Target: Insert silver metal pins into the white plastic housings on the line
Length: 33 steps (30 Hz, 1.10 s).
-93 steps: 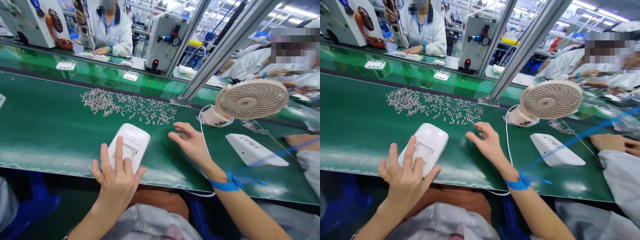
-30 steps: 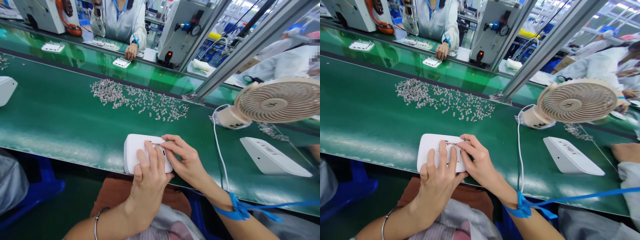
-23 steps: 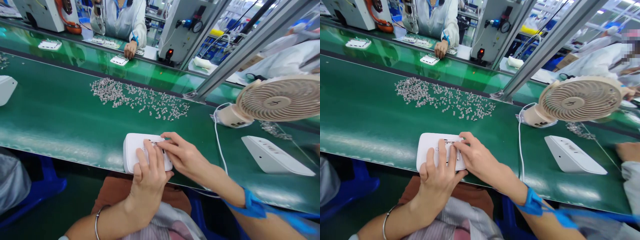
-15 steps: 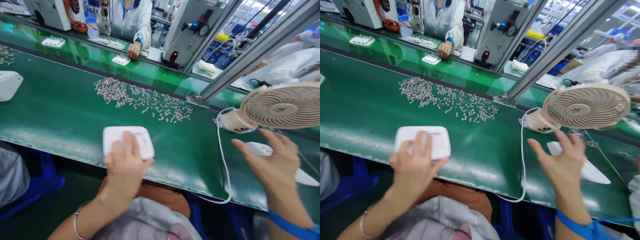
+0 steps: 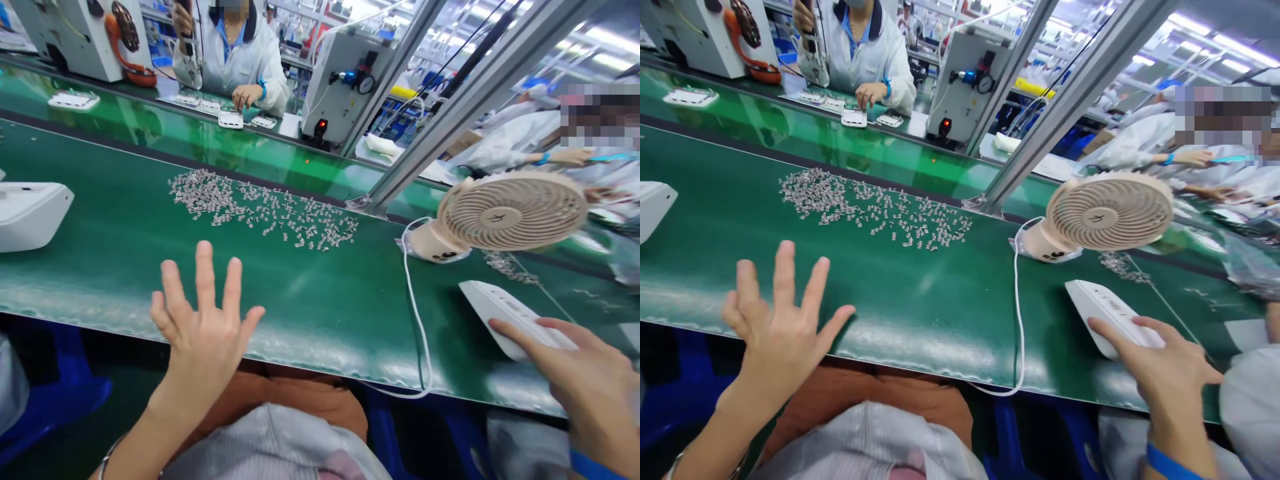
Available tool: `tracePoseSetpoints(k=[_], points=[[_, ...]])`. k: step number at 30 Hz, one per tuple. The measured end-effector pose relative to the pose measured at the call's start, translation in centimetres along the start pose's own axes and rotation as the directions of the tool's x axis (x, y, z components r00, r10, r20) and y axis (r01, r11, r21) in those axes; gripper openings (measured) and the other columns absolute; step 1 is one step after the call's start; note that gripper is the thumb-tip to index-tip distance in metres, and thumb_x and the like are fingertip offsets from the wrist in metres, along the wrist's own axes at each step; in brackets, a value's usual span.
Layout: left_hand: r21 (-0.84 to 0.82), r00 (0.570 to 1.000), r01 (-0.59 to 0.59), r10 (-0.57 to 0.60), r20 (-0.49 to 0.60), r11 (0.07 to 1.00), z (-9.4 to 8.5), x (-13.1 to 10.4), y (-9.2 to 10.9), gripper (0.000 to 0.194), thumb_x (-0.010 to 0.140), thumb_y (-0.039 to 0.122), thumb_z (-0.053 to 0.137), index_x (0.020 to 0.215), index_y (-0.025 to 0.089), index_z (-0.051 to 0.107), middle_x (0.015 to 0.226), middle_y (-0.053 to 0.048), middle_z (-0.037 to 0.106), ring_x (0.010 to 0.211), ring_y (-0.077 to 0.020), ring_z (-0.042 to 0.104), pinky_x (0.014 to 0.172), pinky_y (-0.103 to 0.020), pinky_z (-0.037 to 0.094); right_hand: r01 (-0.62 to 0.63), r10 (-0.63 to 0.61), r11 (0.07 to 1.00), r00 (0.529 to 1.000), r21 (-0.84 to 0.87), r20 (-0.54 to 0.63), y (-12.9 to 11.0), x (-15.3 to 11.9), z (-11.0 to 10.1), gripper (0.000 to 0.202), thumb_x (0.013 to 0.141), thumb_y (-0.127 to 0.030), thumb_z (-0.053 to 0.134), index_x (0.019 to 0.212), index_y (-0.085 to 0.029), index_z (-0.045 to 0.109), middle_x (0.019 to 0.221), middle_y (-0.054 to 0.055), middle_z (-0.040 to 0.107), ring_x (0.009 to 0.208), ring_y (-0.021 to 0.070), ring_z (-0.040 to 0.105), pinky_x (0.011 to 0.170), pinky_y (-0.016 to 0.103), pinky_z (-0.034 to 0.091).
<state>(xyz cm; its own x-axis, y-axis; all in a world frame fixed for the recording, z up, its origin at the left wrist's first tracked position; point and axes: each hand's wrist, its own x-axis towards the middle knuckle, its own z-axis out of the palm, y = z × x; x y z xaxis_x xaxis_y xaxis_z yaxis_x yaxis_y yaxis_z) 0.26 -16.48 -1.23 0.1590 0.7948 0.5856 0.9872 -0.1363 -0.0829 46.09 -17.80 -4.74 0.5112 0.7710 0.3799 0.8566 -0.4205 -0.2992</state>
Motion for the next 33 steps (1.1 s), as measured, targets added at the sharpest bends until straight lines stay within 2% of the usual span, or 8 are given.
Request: tracePoseSetpoints(k=[3, 6, 8, 11, 15, 18, 24, 33], points=[[-0.138, 0.98, -0.195, 0.198, 0.003, 0.971, -0.1, -0.9, 2.3, 0.072, 0.079, 0.054, 0.055, 0.14, 0.023, 0.034, 0.147, -0.018, 0.029, 0.131, -0.0471, 0.022, 0.096, -0.057, 0.027, 0.247, -0.246, 0.952, 0.969, 0.183, -0.028, -5.7, -2.8, -1.2, 0.057, 0.053, -0.07, 0.063, 0.088, -0.025, 0.061, 0.09, 0.01, 0.061, 0.089, 0.0336, 0.058, 0.08, 0.055, 0.042], [-0.28, 0.947, -0.304, 0.322, 0.017, 0.911, -0.4, -1.4, 4.1, 0.068, 0.072, 0.06, 0.06, 0.131, 0.029, 0.046, 0.146, -0.012, 0.033, 0.13, -0.0433, 0.028, 0.097, -0.051, 0.028, 0.691, -0.721, 0.632, 0.69, 0.352, -0.06, -13.0, -6.2, -1.5, 0.054, 0.066, -0.055, 0.068, 0.11, -0.025, 0.06, 0.121, 0.014, 0.056, 0.111, 0.0325, 0.053, 0.092, 0.053, 0.04], [-0.258, 0.943, -0.32, 0.333, 0.004, 0.912, -0.4, -1.5, 4.3, 0.047, 0.073, 0.053, 0.062, 0.109, 0.023, 0.062, 0.144, -0.009, 0.037, 0.129, -0.042, 0.03, 0.099, -0.051, 0.026, 0.713, -0.829, 0.473, 0.559, 0.518, -0.012, -17.1, -7.0, -1.0, 0.061, 0.066, -0.054, 0.07, 0.117, -0.024, 0.057, 0.132, 0.016, 0.048, 0.119, 0.0316, 0.048, 0.092, 0.048, 0.042], [-0.119, 0.982, -0.189, 0.188, -0.019, 0.975, -0.5, -1.7, 3.6, 0.028, 0.078, 0.043, 0.058, 0.076, 0.016, 0.065, 0.139, -0.01, 0.045, 0.128, -0.0428, 0.032, 0.1, -0.054, 0.023, 0.501, -0.758, 0.485, 0.649, 0.717, 0.059, -20.7, -5.2, 1.3, 0.048, 0.074, -0.05, 0.064, 0.111, -0.021, 0.059, 0.127, 0.015, 0.053, 0.114, 0.0268, 0.053, 0.088, 0.042, 0.047], [-0.126, 0.998, -0.057, 0.058, 0.004, 0.99, -0.9, -2.2, 3.5, 0.045, 0.077, 0.056, 0.054, 0.085, 0.014, 0.067, 0.137, -0.015, 0.045, 0.125, -0.0474, 0.033, 0.097, -0.059, 0.022, 0.318, -0.567, 0.634, 0.811, 0.705, 0.144, -22.6, -1.3, 6.0, 0.02, 0.076, -0.03, 0.056, 0.088, -0.017, 0.065, 0.085, 0.007, 0.065, 0.074, 0.0174, 0.061, 0.07, 0.034, 0.05], [-0.223, 0.984, -0.158, 0.172, 0.043, 0.962, -1.1, -2.7, 4.4, 0.058, 0.073, 0.063, 0.055, 0.111, 0.02, 0.063, 0.137, -0.012, 0.047, 0.124, -0.0425, 0.038, 0.096, -0.053, 0.025, 0.335, -0.57, 0.661, 0.806, 0.671, 0.159, -23.4, 0.3, 8.2, 0.017, 0.07, -0.023, 0.054, 0.08, -0.015, 0.066, 0.073, 0.004, 0.061, 0.062, 0.0145, 0.057, 0.064, 0.031, 0.048], [-0.173, 0.943, -0.311, 0.326, 0.064, 0.935, -1.8, -2.4, 4.9, 0.047, 0.081, 0.038, 0.053, 0.12, 0.013, 0.059, 0.134, -0.012, 0.05, 0.122, -0.0338, 0.044, 0.094, -0.041, 0.031, 0.372, -0.594, 0.672, 0.787, 0.64, 0.166, -24.1, 0.9, 8.2, 0.011, 0.067, -0.021, 0.054, 0.062, -0.018, 0.063, 0.061, 0.001, 0.054, 0.054, 0.012, 0.049, 0.058, 0.029, 0.042], [0.004, 0.989, -0.142, 0.141, 0.039, 0.99, -1.4, -0.8, 8.0, 0.059, 0.079, 0.051, 0.059, 0.111, 0.002, 0.063, 0.115, -0.017, 0.063, 0.093, -0.0253, 0.06, 0.077, -0.033, 0.045, 0.323, -0.648, 0.54, 0.749, 0.777, 0.139, -25.2, -5.3, 1.8, 0.012, 0.079, -0.021, 0.052, 0.07, -0.019, 0.059, 0.067, 0.001, 0.061, 0.062, 0.0128, 0.055, 0.061, 0.027, 0.046]])
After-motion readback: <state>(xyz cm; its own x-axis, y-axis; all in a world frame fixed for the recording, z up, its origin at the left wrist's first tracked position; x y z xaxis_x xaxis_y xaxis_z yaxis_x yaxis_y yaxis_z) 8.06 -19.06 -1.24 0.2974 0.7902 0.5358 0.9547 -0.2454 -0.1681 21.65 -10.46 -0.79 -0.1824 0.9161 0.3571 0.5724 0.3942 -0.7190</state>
